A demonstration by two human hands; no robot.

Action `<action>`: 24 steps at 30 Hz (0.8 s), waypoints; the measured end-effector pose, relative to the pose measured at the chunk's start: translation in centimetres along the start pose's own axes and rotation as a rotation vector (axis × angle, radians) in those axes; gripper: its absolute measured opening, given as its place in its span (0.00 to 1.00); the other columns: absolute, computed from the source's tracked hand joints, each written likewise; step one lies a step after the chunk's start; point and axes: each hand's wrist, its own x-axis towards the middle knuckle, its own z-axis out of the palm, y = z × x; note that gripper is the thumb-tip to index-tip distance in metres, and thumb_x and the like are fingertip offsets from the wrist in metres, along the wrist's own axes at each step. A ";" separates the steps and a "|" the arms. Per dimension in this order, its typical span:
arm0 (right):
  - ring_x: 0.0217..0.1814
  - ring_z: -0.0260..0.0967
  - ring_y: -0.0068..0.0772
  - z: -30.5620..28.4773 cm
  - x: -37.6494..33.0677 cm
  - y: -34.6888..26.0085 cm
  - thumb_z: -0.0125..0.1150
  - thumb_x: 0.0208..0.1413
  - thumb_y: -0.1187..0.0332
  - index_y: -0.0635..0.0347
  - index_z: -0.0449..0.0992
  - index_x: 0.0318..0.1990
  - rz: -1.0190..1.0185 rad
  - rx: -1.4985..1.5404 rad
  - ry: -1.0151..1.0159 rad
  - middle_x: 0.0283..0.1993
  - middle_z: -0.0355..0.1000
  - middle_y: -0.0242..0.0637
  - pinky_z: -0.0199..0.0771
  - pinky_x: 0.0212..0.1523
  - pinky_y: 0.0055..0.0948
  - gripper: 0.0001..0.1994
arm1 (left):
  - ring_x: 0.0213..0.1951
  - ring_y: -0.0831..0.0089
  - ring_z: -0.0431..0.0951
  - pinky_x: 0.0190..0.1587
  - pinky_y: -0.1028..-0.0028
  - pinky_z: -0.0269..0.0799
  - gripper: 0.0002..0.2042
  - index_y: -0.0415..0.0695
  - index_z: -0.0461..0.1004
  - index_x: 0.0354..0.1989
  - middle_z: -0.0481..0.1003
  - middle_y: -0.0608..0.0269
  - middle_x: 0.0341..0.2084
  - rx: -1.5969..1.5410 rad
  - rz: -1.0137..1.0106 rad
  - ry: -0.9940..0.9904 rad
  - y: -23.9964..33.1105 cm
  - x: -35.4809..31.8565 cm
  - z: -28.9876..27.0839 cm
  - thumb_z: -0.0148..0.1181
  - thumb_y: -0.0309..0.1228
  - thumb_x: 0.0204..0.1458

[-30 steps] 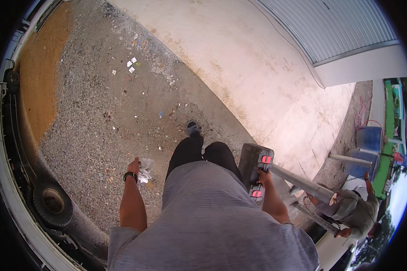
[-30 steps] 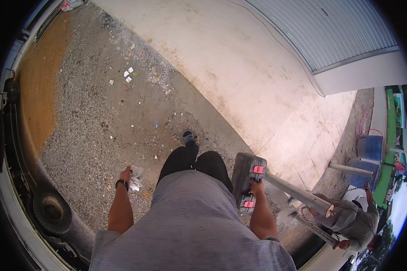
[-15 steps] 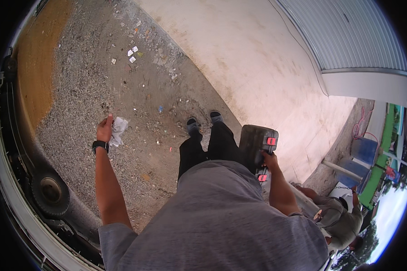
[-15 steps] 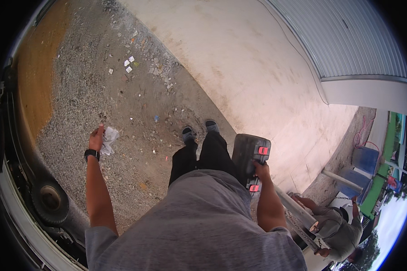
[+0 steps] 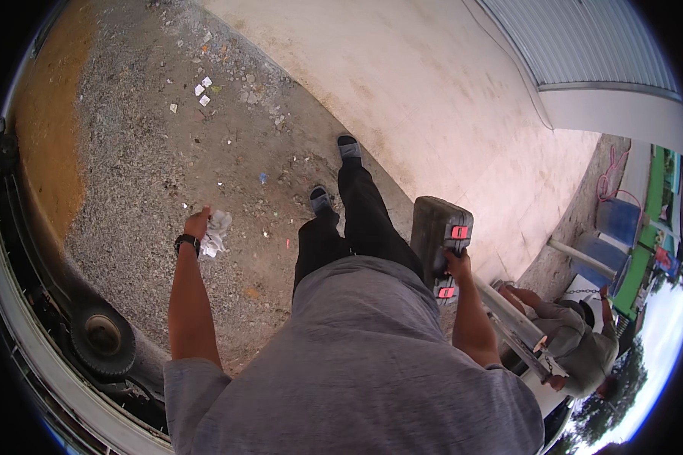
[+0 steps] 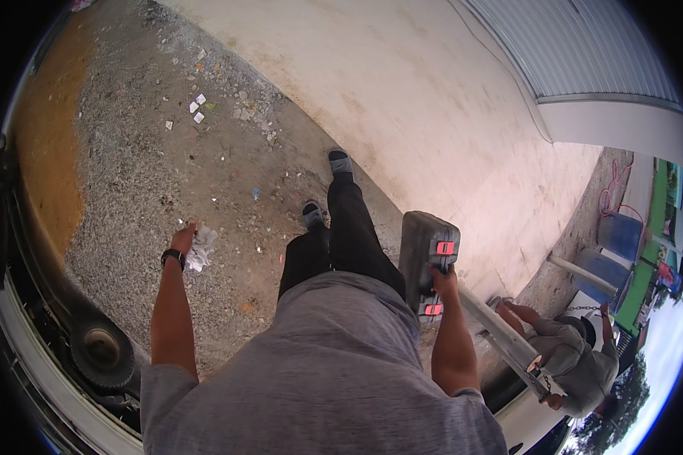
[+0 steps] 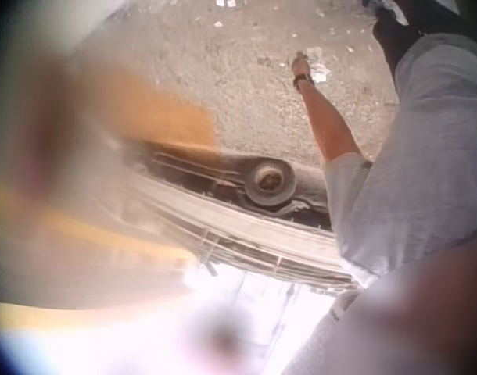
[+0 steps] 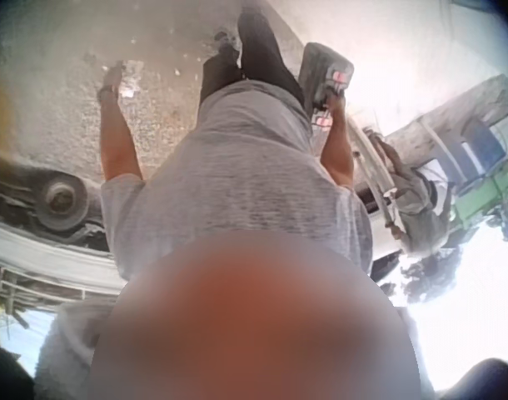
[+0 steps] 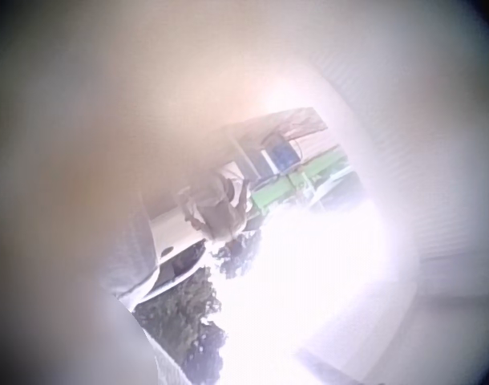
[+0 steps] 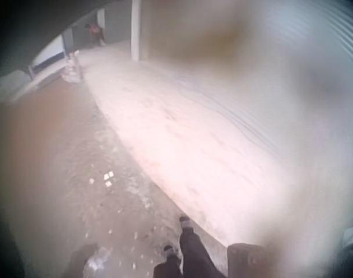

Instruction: The person walks from a paved area to a parked three-wheeled vehicle, retrieves a red and black toolbox from under the seat, and carries it into a building. Inside, the person places the toolbox on the floor, opens it, and removes a yellow corded drill.

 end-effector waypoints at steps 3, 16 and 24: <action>0.21 0.73 0.35 -0.6 -0.2 -0.1 0.70 0.51 0.58 0.72 0.70 0.52 0.041 -0.014 0.000 0.34 0.75 0.47 0.73 0.17 0.35 0.28 | 0.37 0.69 0.75 0.47 0.69 0.69 0.28 0.36 0.80 0.37 0.79 0.59 0.32 -0.259 0.180 0.048 10.1 0.8 -2.0 0.52 0.55 0.63; 0.12 0.60 0.31 -3.3 1.1 -3.9 0.68 0.57 0.57 0.60 0.67 0.42 0.314 -0.002 -0.008 0.16 0.60 0.34 0.70 0.14 0.37 0.19 | 0.45 0.60 0.78 0.50 0.63 0.69 0.28 0.38 0.80 0.45 0.80 0.49 0.44 -0.142 -0.142 -0.108 -5.1 -4.0 9.9 0.48 0.54 0.64; 0.12 0.60 0.28 -5.6 7.0 -8.0 0.66 0.59 0.59 0.58 0.68 0.41 0.217 0.049 0.029 0.17 0.60 0.33 0.70 0.14 0.34 0.15 | 0.41 0.57 0.80 0.48 0.61 0.71 0.32 0.35 0.81 0.39 0.81 0.47 0.35 -0.073 -0.027 -0.027 13.3 3.5 3.6 0.50 0.59 0.60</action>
